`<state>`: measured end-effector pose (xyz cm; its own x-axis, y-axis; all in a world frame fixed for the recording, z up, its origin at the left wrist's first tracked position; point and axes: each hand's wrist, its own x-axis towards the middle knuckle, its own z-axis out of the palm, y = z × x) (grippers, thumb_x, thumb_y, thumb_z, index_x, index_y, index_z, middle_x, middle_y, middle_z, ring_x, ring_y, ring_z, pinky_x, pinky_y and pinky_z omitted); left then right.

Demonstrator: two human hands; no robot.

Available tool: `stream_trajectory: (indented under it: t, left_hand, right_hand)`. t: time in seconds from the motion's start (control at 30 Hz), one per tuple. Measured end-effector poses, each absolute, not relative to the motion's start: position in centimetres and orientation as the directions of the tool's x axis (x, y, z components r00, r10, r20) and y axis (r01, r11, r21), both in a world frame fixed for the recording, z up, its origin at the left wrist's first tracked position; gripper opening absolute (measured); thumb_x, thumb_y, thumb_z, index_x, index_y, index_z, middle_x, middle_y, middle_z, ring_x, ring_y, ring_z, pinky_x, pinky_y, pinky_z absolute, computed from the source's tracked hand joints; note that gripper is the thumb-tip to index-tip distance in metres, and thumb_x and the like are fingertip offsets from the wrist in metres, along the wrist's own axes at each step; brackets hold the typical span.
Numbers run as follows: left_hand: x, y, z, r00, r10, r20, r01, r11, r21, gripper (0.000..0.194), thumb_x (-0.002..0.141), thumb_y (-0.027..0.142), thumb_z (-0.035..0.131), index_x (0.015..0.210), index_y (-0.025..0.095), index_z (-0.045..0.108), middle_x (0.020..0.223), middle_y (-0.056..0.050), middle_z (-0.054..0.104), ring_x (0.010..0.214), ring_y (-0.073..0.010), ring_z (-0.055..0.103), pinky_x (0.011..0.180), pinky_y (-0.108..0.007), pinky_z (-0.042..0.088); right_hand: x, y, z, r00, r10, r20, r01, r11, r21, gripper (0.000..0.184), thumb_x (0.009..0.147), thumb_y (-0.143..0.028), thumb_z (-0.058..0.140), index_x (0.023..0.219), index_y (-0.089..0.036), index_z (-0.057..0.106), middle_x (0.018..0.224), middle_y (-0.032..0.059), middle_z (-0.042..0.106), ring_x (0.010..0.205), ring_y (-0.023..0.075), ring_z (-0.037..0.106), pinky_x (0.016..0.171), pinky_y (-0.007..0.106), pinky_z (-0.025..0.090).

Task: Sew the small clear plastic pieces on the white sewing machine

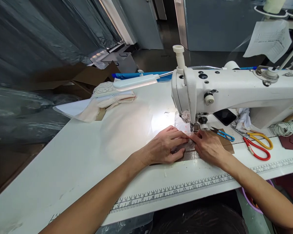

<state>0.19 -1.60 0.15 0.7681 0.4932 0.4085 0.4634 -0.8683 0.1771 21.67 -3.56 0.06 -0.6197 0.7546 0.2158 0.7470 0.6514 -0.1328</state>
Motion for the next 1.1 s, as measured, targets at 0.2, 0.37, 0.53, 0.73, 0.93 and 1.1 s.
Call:
stream_trajectory:
  t: [0.2, 0.37, 0.53, 0.73, 0.93, 1.1]
  left_hand:
    - [0.2, -1.6, 0.1, 0.763, 0.503, 0.405, 0.477, -0.862, 0.173, 0.025, 0.083, 0.024, 0.047, 0.094, 0.018, 0.069, 0.093, -0.006, 0.069, 0.068, -0.0167, 0.053, 0.075, -0.038, 0.044]
    - [0.3, -1.5, -0.2, 0.764, 0.486, 0.424, 0.473, -0.869, 0.144, 0.027, 0.084, 0.026, 0.049, 0.100, 0.014, 0.067, 0.104, -0.010, 0.068, 0.077, -0.0193, 0.058, 0.077, -0.039, 0.046]
    - [0.4, -1.5, -0.3, 0.769, 0.512, 0.384, 0.505, -0.854, 0.126, 0.029, 0.084, 0.027, 0.049, 0.105, 0.015, 0.066, 0.107, -0.010, 0.068, 0.080, -0.0204, 0.060, 0.078, -0.039, 0.046]
    - [0.5, -1.5, -0.1, 0.767, 0.521, 0.375, 0.534, -0.842, 0.078, 0.032, 0.086, 0.030, 0.047, 0.105, 0.013, 0.066, 0.106, -0.010, 0.069, 0.080, -0.0216, 0.061, 0.076, -0.039, 0.046]
    - [0.6, -1.3, 0.0, 0.758, 0.560, 0.335, 0.571, -0.818, 0.076, 0.034, 0.088, 0.033, 0.047, 0.108, 0.013, 0.065, 0.114, -0.011, 0.067, 0.084, -0.0220, 0.061, 0.079, -0.040, 0.046]
    - [0.7, -1.2, 0.3, 0.745, 0.598, 0.294, 0.601, -0.794, 0.092, 0.036, 0.089, 0.038, 0.048, 0.107, 0.013, 0.065, 0.116, -0.012, 0.065, 0.087, -0.0228, 0.061, 0.081, -0.041, 0.046]
  right_hand:
    - [21.9, -3.3, -0.3, -0.634, 0.748, 0.195, 0.742, 0.660, -0.119, 0.045, 0.089, -0.012, 0.040, 0.131, -0.021, 0.054, 0.099, 0.0113, 0.061, 0.081, 0.0211, 0.058, 0.061, 0.031, 0.050]
    - [22.0, -3.5, -0.3, -0.623, 0.755, 0.204, 0.746, 0.652, -0.135, 0.035, 0.092, -0.015, 0.039, 0.122, -0.017, 0.056, 0.102, 0.0131, 0.062, 0.087, 0.0225, 0.060, 0.067, 0.034, 0.052]
    - [22.0, -3.6, -0.2, -0.633, 0.746, 0.204, 0.738, 0.662, -0.131, 0.032, 0.094, -0.016, 0.036, 0.119, -0.015, 0.057, 0.101, 0.0139, 0.063, 0.086, 0.0227, 0.060, 0.068, 0.035, 0.051]
    - [22.0, -3.6, -0.3, -0.636, 0.748, 0.189, 0.744, 0.660, -0.106, 0.034, 0.094, -0.015, 0.039, 0.122, -0.013, 0.057, 0.105, 0.0158, 0.064, 0.086, 0.0233, 0.061, 0.067, 0.035, 0.051]
    - [21.5, -3.6, 0.3, -0.599, 0.796, 0.084, 0.793, 0.605, -0.076, 0.037, 0.093, -0.015, 0.041, 0.127, -0.015, 0.056, 0.109, 0.0160, 0.064, 0.088, 0.0245, 0.061, 0.068, 0.035, 0.053]
    - [21.2, -3.5, 0.9, -0.558, 0.830, -0.024, 0.827, 0.553, -0.106, 0.041, 0.096, -0.019, 0.037, 0.134, -0.016, 0.053, 0.110, 0.0172, 0.063, 0.083, 0.0238, 0.062, 0.066, 0.035, 0.053]
